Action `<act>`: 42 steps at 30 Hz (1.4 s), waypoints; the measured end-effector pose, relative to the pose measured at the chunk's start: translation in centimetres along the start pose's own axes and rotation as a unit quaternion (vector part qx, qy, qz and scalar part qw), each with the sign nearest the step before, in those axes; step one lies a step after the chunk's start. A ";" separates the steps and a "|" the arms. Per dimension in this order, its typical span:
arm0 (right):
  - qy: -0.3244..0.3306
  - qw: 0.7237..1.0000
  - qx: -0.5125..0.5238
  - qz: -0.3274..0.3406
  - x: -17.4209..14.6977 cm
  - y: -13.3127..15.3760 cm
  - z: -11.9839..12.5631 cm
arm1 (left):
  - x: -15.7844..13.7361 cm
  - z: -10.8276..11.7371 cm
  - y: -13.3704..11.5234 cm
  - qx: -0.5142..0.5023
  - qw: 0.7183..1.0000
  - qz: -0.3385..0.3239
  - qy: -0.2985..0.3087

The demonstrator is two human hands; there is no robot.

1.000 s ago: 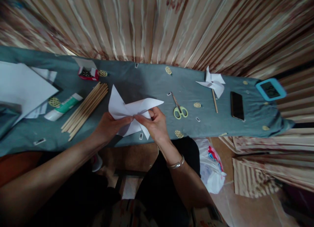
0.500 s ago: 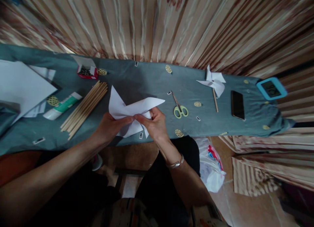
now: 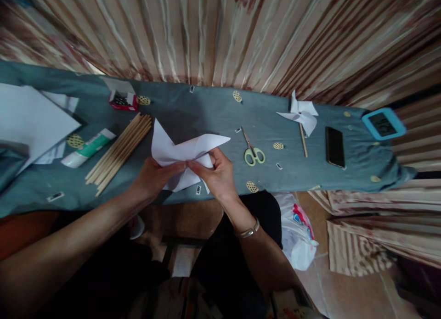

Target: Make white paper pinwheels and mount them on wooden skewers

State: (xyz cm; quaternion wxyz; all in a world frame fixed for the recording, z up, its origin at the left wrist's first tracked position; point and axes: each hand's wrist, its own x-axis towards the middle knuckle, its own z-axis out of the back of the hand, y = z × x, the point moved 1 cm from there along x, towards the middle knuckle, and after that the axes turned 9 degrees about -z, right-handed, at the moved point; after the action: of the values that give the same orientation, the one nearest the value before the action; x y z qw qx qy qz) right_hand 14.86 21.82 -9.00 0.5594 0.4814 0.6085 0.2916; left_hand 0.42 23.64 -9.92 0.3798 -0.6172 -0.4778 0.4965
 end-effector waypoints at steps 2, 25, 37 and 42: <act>-0.001 1.000 0.000 -0.003 -0.1 0.1 0.1 | 0.0 0.0 -0.1 0.005 1.000 -0.001 0.001; -0.042 0.996 -0.072 0.025 -0.2 -0.2 0.0 | -0.1 0.1 0.0 0.009 1.000 0.002 0.005; -0.083 0.982 -0.109 0.132 -0.4 0.1 1.7 | 0.2 1.1 -1.3 0.007 1.000 -0.019 -0.009; -0.128 0.975 -0.086 0.161 0.4 0.6 2.5 | 0.4 1.7 -2.0 0.007 0.999 -0.043 0.003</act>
State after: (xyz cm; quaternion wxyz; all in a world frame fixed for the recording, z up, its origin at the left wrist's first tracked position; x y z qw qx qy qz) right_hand 17.44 21.96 -9.16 0.6177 0.5566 0.4186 0.3653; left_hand -1.65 24.49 -8.48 0.4061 -0.5952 -0.4991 0.4813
